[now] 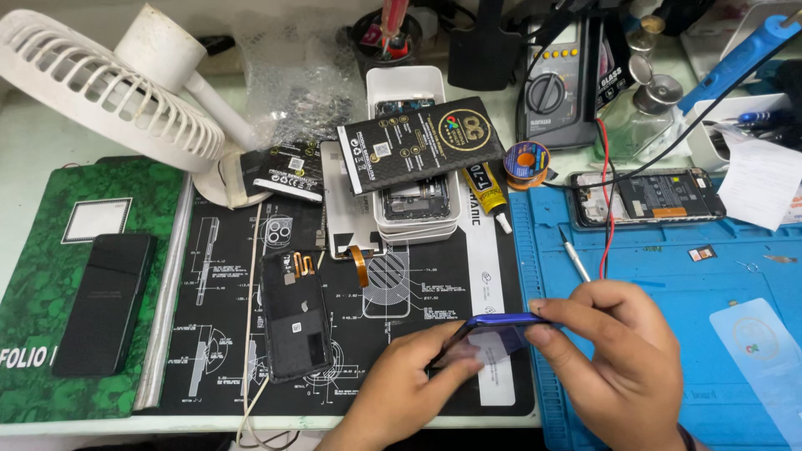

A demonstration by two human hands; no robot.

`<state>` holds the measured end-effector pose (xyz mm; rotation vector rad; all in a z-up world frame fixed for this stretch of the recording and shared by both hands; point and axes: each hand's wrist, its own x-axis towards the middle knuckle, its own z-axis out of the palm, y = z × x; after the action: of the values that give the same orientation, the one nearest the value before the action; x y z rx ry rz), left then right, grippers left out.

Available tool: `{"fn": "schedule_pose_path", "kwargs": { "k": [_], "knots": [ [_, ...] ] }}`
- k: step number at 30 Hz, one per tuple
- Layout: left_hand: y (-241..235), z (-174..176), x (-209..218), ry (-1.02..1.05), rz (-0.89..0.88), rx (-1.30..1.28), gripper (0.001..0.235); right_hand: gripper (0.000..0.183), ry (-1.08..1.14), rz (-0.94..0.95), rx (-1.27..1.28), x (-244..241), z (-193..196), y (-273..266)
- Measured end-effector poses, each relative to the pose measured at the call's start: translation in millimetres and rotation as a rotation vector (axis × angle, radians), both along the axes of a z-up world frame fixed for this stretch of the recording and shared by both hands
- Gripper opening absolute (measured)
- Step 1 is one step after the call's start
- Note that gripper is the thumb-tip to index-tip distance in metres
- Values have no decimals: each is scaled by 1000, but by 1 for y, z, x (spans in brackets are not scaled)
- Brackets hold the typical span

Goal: The person handles two smartphones, one black and one blue, on a cluttered workbench. They wipe the black phone's screen, power it on to show the lock screen, and then open it to reveal the internal components. The person then picks up the blue phone, powers it on, and navigates the interface before opening it to inspect the interior.

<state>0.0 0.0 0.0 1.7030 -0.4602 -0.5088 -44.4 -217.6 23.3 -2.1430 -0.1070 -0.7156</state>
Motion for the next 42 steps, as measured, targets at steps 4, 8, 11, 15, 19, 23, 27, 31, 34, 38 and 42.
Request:
{"fn": "schedule_pose_path", "kwargs": {
  "k": [4,8,11,15,19,23,27,31,34,38,42],
  "knots": [
    [0,-16,-4,207,45,-114,35,60,35,61,59,2,-3,-7],
    [-2,-21,-5,396,117,-456,39,70,303,178,342,6,-22,-12],
    [-1,-25,-4,372,158,-495,42,60,607,287,488,3,-47,-9],
    [-6,-21,1,408,193,-480,43,41,741,339,697,4,-72,4],
    [-12,-28,1,430,270,-540,54,26,656,230,659,2,-79,8],
    [-21,-35,-1,434,332,-551,66,29,397,92,170,1,-67,14],
    [-28,-45,-3,403,366,-650,61,29,267,131,94,-2,-57,23],
    [-25,-48,-3,427,299,-728,54,42,232,273,-38,-2,-51,20],
    [-20,-46,-3,493,265,-725,56,49,266,431,13,-5,-52,16],
    [-16,-40,-3,595,253,-743,62,58,366,453,91,-6,-58,16],
    [-14,-41,-3,561,221,-743,64,56,379,555,110,-1,-61,5]
  ]
}}
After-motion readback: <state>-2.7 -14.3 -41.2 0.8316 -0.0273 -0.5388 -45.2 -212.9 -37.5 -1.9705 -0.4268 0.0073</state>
